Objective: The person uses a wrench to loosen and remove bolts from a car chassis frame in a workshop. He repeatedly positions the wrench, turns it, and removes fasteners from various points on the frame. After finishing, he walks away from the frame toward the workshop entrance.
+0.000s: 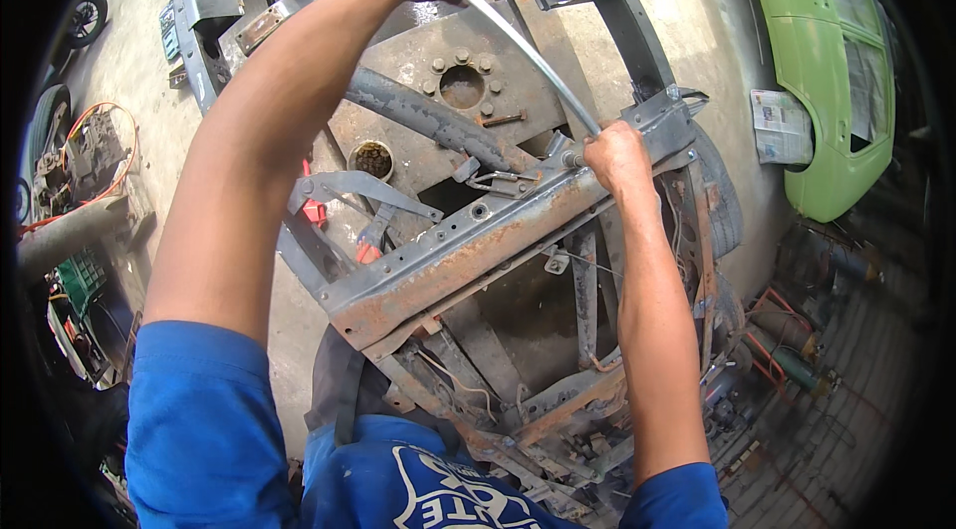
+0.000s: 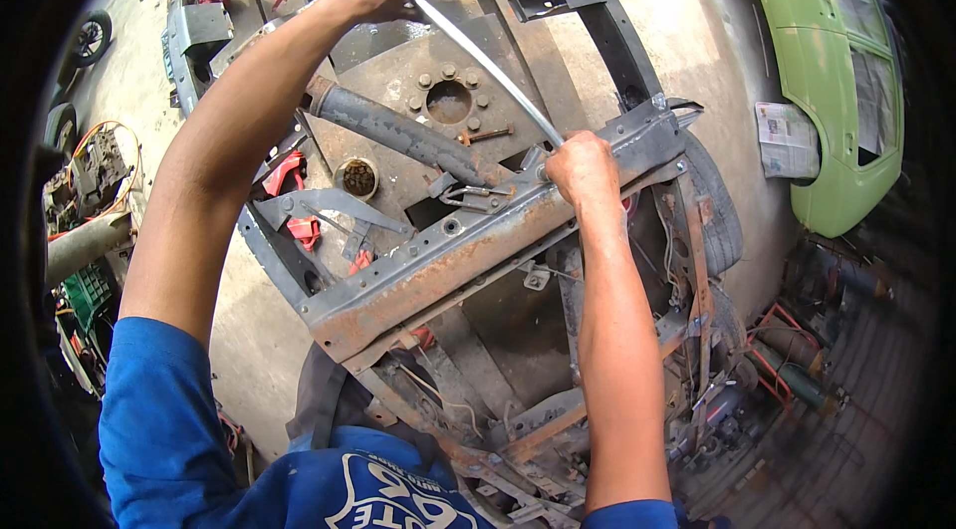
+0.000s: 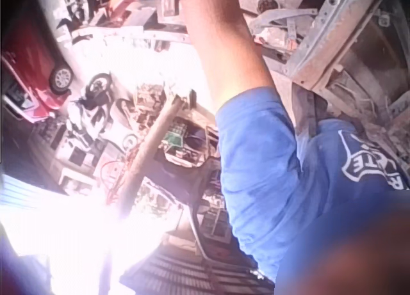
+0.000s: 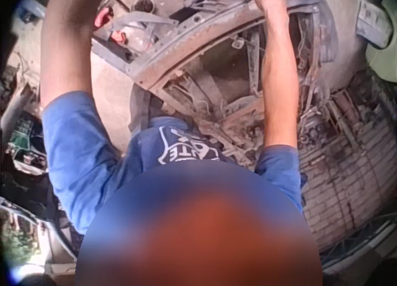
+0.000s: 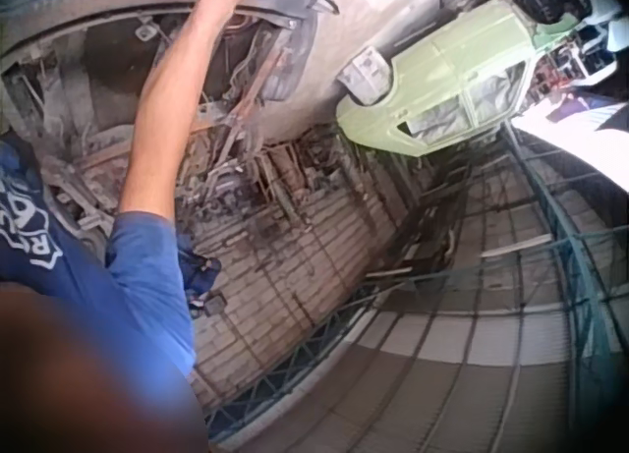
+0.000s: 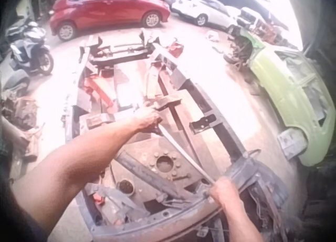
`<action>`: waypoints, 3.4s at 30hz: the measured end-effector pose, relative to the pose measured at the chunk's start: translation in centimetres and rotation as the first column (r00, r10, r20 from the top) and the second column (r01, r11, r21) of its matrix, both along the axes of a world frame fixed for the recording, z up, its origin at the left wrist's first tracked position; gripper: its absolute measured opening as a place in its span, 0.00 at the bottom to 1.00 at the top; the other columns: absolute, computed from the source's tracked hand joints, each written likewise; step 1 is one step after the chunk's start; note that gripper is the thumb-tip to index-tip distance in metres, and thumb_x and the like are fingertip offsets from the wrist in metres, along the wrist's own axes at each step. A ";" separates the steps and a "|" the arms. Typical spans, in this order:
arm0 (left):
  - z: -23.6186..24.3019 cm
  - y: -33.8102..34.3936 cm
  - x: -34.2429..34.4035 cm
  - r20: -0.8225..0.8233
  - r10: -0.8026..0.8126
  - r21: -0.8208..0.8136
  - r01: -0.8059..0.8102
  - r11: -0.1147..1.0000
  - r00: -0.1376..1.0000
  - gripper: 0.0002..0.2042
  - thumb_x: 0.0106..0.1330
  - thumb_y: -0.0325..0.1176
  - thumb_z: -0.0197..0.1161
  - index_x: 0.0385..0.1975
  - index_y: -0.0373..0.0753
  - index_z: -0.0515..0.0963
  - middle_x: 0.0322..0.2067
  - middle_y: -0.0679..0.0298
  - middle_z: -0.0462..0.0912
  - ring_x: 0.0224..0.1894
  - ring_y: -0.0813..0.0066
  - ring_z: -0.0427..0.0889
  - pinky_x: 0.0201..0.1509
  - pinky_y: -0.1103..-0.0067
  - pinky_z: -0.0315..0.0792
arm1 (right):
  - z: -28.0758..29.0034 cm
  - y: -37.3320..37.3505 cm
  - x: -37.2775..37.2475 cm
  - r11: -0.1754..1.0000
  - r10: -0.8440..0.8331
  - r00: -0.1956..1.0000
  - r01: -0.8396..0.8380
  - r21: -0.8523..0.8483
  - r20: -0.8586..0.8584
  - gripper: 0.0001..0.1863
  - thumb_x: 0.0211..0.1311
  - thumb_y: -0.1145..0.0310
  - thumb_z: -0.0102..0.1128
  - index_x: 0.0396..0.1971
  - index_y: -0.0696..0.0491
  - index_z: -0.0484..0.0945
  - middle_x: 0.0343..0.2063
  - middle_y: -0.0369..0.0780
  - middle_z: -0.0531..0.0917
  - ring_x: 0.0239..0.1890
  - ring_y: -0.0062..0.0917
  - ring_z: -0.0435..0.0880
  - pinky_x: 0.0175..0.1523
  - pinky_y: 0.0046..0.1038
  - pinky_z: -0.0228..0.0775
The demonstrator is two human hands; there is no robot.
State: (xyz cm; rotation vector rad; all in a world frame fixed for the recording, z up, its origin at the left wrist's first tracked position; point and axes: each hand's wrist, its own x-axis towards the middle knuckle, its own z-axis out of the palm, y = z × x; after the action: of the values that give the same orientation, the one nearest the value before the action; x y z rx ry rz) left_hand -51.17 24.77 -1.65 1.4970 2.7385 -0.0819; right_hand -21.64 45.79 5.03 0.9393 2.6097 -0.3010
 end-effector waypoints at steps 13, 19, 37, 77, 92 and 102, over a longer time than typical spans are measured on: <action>3.2 -16.5 18.3 0.371 0.207 -0.043 -0.206 0.978 0.905 0.40 0.61 0.78 0.49 0.22 0.38 0.81 0.16 0.54 0.80 0.23 0.58 0.85 0.28 0.64 0.79 | 0.9 0.4 3.1 0.882 0.470 0.882 -0.471 0.007 0.036 0.12 0.53 0.71 0.60 0.39 0.52 0.85 0.37 0.50 0.87 0.45 0.46 0.85 0.54 0.42 0.77; 4.8 -17.5 41.7 0.876 0.313 -0.141 -0.427 0.893 0.367 0.33 0.73 0.61 0.49 0.44 0.28 0.76 0.29 0.35 0.81 0.38 0.35 0.82 0.46 0.51 0.75 | 2.4 0.1 5.5 0.762 0.646 0.763 -0.646 0.052 0.020 0.29 0.52 0.78 0.60 0.57 0.46 0.77 0.55 0.44 0.79 0.57 0.42 0.79 0.62 0.40 0.72; 4.1 -6.6 57.1 0.837 -0.074 -0.373 -0.663 0.649 -0.543 0.26 0.72 0.52 0.61 0.15 0.43 0.67 0.13 0.74 0.65 0.15 0.84 0.63 0.17 0.79 0.57 | -3.2 1.3 4.9 0.984 -0.168 0.897 0.125 -0.130 -0.409 0.16 0.51 0.70 0.63 0.41 0.56 0.87 0.39 0.53 0.87 0.46 0.44 0.87 0.55 0.35 0.77; 11.0 -13.5 21.4 0.654 0.266 -0.264 -0.116 0.958 0.709 0.11 0.69 0.39 0.60 0.45 0.41 0.79 0.33 0.49 0.84 0.40 0.50 0.85 0.44 0.60 0.77 | 0.8 4.9 3.8 0.725 -0.569 0.822 0.496 -0.478 -0.009 0.11 0.60 0.71 0.56 0.29 0.64 0.82 0.19 0.45 0.83 0.13 0.25 0.77 0.16 0.29 0.68; 10.6 -3.5 4.9 0.273 0.177 -0.488 -0.022 0.873 0.946 0.12 0.59 0.29 0.61 0.41 0.42 0.86 0.39 0.55 0.88 0.41 0.58 0.87 0.43 0.65 0.80 | 1.4 3.7 3.0 0.612 -0.641 0.760 0.587 -0.530 0.102 0.16 0.62 0.67 0.46 0.33 0.61 0.82 0.19 0.46 0.84 0.11 0.22 0.74 0.14 0.27 0.65; 3.0 5.7 -0.1 0.008 0.107 0.185 -0.107 0.977 0.994 0.14 0.76 0.30 0.47 0.47 0.43 0.84 0.38 0.57 0.85 0.47 0.60 0.85 0.60 0.63 0.74 | 0.2 2.5 4.5 0.469 -0.827 0.560 0.653 -0.595 -0.036 0.17 0.68 0.60 0.47 0.34 0.60 0.75 0.16 0.39 0.76 0.10 0.19 0.68 0.13 0.25 0.60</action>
State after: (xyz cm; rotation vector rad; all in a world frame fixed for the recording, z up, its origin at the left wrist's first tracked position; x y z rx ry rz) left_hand -51.25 30.46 1.35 1.3825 2.8916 0.1794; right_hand -17.10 48.31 5.24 1.8989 1.9269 -1.4324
